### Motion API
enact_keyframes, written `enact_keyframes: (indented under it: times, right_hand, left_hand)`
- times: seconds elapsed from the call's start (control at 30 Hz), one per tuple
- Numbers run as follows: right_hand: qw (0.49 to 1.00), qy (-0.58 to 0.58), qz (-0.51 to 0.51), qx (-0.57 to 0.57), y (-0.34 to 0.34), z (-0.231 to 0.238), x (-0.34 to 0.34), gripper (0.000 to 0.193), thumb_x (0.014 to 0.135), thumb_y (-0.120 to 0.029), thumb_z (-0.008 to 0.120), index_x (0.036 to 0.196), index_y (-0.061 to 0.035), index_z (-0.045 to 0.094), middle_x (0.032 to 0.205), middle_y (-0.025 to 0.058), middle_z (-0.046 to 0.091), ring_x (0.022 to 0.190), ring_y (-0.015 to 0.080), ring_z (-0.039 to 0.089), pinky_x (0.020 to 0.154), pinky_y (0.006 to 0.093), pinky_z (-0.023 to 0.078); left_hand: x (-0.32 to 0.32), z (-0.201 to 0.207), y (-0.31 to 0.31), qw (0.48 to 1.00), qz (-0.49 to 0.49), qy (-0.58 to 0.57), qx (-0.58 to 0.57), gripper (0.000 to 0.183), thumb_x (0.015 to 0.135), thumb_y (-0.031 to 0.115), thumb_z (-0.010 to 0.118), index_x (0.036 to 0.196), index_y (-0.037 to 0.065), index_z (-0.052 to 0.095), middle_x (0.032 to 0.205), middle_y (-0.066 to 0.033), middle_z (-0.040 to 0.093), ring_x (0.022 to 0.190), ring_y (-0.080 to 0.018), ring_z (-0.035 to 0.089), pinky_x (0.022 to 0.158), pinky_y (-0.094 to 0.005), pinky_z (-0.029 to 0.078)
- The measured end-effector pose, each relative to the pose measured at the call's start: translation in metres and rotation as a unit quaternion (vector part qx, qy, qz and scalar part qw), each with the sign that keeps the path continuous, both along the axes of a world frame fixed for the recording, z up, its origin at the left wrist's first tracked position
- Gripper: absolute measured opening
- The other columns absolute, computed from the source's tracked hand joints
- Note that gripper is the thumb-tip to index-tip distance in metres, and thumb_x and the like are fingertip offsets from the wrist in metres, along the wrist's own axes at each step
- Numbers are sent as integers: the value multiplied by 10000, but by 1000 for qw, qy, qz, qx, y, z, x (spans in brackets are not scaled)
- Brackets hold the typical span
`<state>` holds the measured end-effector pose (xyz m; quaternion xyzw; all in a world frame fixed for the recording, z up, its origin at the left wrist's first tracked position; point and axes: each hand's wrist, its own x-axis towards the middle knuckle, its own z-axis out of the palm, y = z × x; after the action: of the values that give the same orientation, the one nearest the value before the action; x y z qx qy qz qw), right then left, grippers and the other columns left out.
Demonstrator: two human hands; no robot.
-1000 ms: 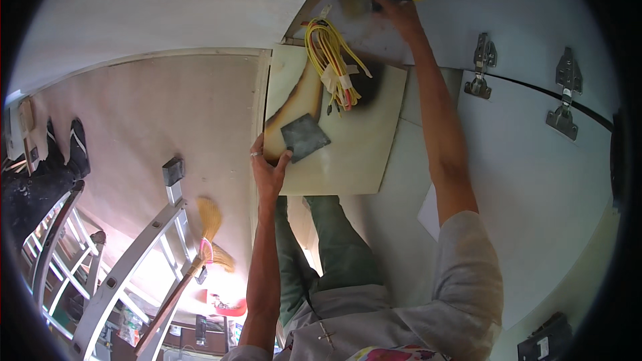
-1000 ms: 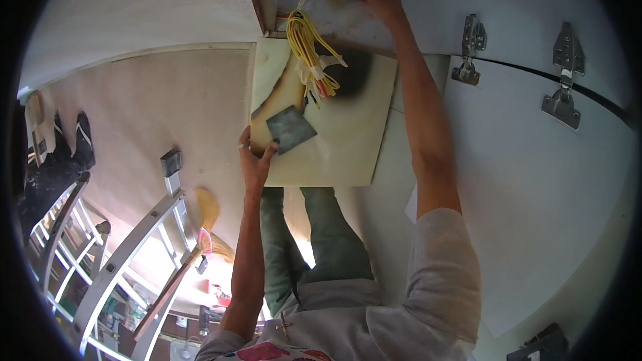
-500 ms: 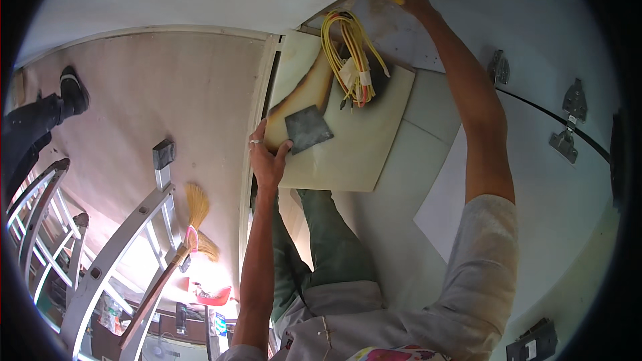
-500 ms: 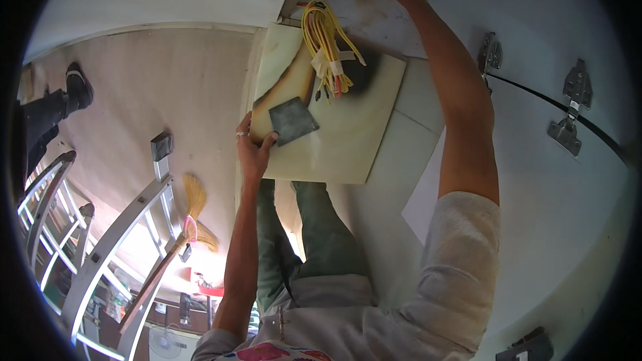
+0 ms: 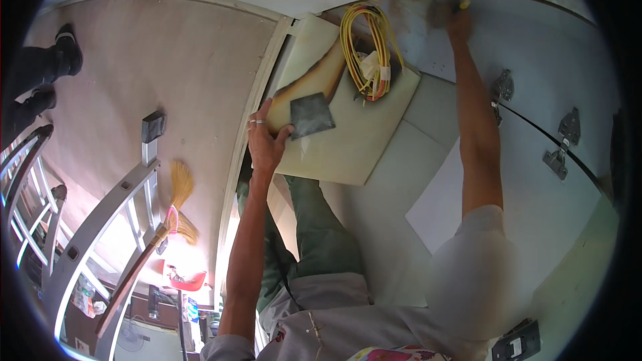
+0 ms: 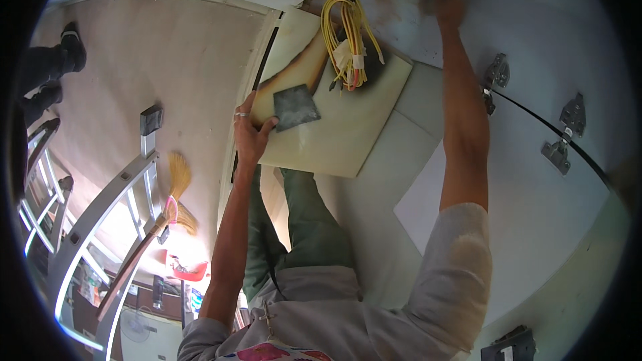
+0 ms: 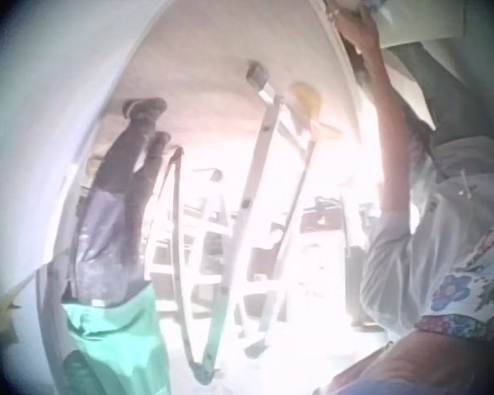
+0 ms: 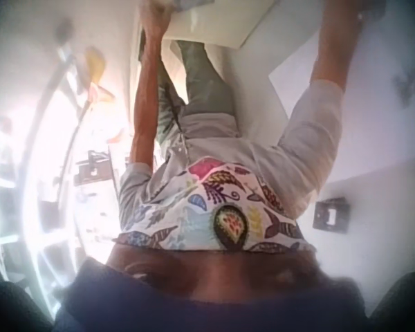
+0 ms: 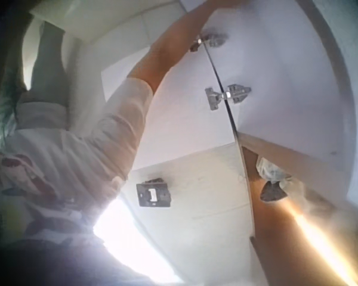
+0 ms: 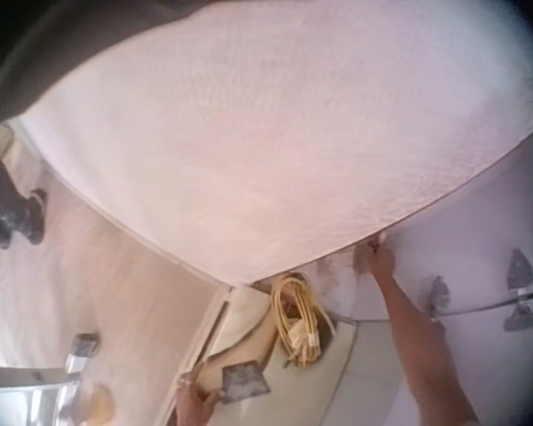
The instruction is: The person cleans a room by sweeping the floor with a broom and wiping the interior of a wall cabinet with a cloth. They also move a large white board and a water bottle to clear space.
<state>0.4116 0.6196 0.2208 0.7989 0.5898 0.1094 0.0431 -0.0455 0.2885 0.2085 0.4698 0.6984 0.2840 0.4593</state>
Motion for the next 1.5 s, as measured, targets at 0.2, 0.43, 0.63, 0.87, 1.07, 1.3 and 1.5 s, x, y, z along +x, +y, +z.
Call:
enact_keyframes:
  times: [0.2,0.43,0.63,0.87,1.07,1.3,1.5]
  right_hand:
    - [956,273,41,95,-11,22,-56,314,812,-345,620,1015,-110,666,937,131,678,883,312,646,742,385,491]
    - [931,339,46,127,-36,-17,-13,346,809,-332,630,1038,-74,651,944,124,672,875,275,648,738,362,492]
    - [957,200,82,193,-20,0,-25,394,795,-346,664,1005,-13,632,947,152,662,865,298,641,737,395,500]
    - [906,288,168,261,6,-51,30,289,807,-283,670,974,-48,647,905,103,677,829,282,645,750,359,485]
    - [924,287,156,199,-20,-16,-28,295,815,-276,667,973,-28,646,858,101,670,783,223,633,727,342,478]
    - [870,467,4,160,0,-47,4,269,836,-224,639,1010,-19,627,927,113,664,842,212,633,761,339,471]
    - [859,438,164,210,-15,-34,-7,248,839,-168,631,1047,-34,618,982,110,659,909,183,625,812,299,463]
  left_hand:
    - [-2,-3,-4,1000,22,21,4,756,656,86,778,1326,103,429,1122,-166,539,1040,-347,509,883,-425,426]
    - [-6,-1,3,1000,-17,5,-14,782,668,112,767,1354,149,394,1113,-167,530,1021,-364,488,886,-448,407]
    - [-13,3,12,999,-41,14,-34,823,665,110,769,1379,166,362,1128,-172,515,1032,-368,491,886,-453,413]
    - [-9,27,33,987,-156,41,-19,900,627,107,797,1391,203,332,1338,-151,362,1192,-371,415,963,-471,385]
    - [-6,21,31,979,-184,93,3,786,620,124,798,1306,218,426,1387,-136,315,1258,-361,356,1000,-468,359]
    - [-2,20,33,973,-196,124,-9,682,633,109,782,1234,189,468,1386,-127,325,1221,-364,401,978,-470,376]
    - [-16,14,31,992,-111,53,-39,727,608,88,795,1240,147,441,1352,-117,374,1133,-392,461,920,-466,411]
